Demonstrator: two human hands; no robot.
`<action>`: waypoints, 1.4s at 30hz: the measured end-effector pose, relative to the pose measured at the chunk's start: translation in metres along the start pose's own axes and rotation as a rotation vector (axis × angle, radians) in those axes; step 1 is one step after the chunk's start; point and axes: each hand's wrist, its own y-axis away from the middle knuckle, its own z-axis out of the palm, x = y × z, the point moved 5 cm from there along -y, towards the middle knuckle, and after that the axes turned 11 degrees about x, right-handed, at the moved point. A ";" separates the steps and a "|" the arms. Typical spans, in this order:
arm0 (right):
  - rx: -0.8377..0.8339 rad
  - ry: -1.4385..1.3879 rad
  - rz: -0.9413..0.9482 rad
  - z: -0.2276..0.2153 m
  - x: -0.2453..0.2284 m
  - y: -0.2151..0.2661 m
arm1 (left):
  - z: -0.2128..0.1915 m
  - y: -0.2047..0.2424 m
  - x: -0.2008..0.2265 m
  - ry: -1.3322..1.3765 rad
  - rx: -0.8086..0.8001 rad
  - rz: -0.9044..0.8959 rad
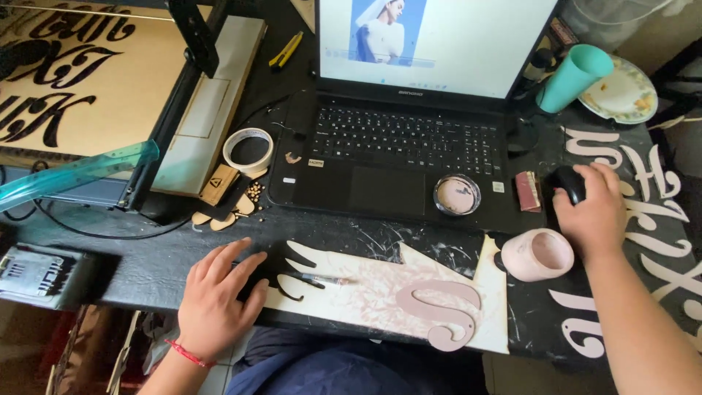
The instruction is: The person paints a white wooden letter 'S' with a light pink substance using a brush. They dip the brush into a container to reload the paint. After painting, they place the brush down and use a laptop and mouse.
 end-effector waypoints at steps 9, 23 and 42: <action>-0.087 0.009 0.112 -0.001 -0.004 -0.003 | 0.001 0.001 -0.002 -0.010 -0.005 0.004; -0.051 0.021 0.092 -0.002 -0.002 -0.001 | 0.000 0.001 0.002 -0.004 0.025 0.019; -0.076 0.020 0.133 -0.001 -0.002 -0.003 | 0.005 0.006 -0.005 -0.044 -0.005 0.024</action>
